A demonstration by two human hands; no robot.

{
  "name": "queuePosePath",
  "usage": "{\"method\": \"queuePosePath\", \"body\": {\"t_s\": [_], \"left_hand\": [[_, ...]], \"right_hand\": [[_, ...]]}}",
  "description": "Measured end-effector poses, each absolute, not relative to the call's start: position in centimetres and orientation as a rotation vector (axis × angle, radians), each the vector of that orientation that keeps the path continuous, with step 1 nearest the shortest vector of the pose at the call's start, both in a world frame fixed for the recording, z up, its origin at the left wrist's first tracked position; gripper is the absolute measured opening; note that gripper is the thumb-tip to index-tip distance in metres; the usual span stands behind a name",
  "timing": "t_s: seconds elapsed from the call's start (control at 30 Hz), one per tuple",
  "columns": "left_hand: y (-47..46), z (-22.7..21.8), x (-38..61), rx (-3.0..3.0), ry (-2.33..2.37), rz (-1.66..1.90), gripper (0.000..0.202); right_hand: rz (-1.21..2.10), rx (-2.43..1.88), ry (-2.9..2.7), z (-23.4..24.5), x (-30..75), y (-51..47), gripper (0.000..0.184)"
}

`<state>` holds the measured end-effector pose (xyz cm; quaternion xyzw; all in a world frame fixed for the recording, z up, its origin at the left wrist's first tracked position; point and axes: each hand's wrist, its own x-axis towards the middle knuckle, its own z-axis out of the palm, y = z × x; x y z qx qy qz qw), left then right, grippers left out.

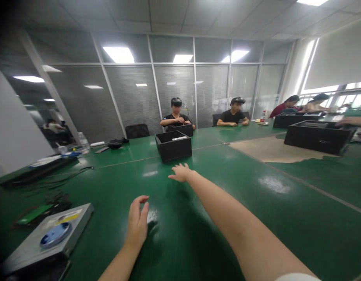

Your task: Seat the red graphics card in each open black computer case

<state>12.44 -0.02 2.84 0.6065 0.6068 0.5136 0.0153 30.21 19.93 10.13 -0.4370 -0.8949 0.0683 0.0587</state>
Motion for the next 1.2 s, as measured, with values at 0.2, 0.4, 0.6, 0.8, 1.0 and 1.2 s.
{"method": "queuePosePath", "body": {"t_s": [0.2,0.4,0.6,0.8,1.0,1.2], "left_hand": [[0.2,2.8,12.6,1.91,1.782,1.551,0.025],[0.0,3.1,13.0,1.891,1.744,1.522,0.024],[0.1,3.7,13.0,1.828,1.783,1.508,0.028],[-1.3,4.6,14.5,1.932,1.714,1.397,0.029],[-2.9,5.3,16.1,2.144,1.601,1.174,0.024],[-2.9,4.9,16.8,2.178,1.619,0.865,0.021]], "right_hand": [[0.304,-1.15,-2.657,5.6,32.4,15.6,0.051],[0.511,-1.098,-2.516,5.5,36.6,10.1,0.039],[0.727,-1.08,-2.238,5.2,40.2,5.4,0.038],[0.832,-1.037,-1.994,3.5,43.6,7.2,0.034],[0.957,-0.954,-1.874,2.7,45.1,9.5,0.035],[0.915,-0.932,-1.943,2.5,45.3,10.5,0.031]]}}
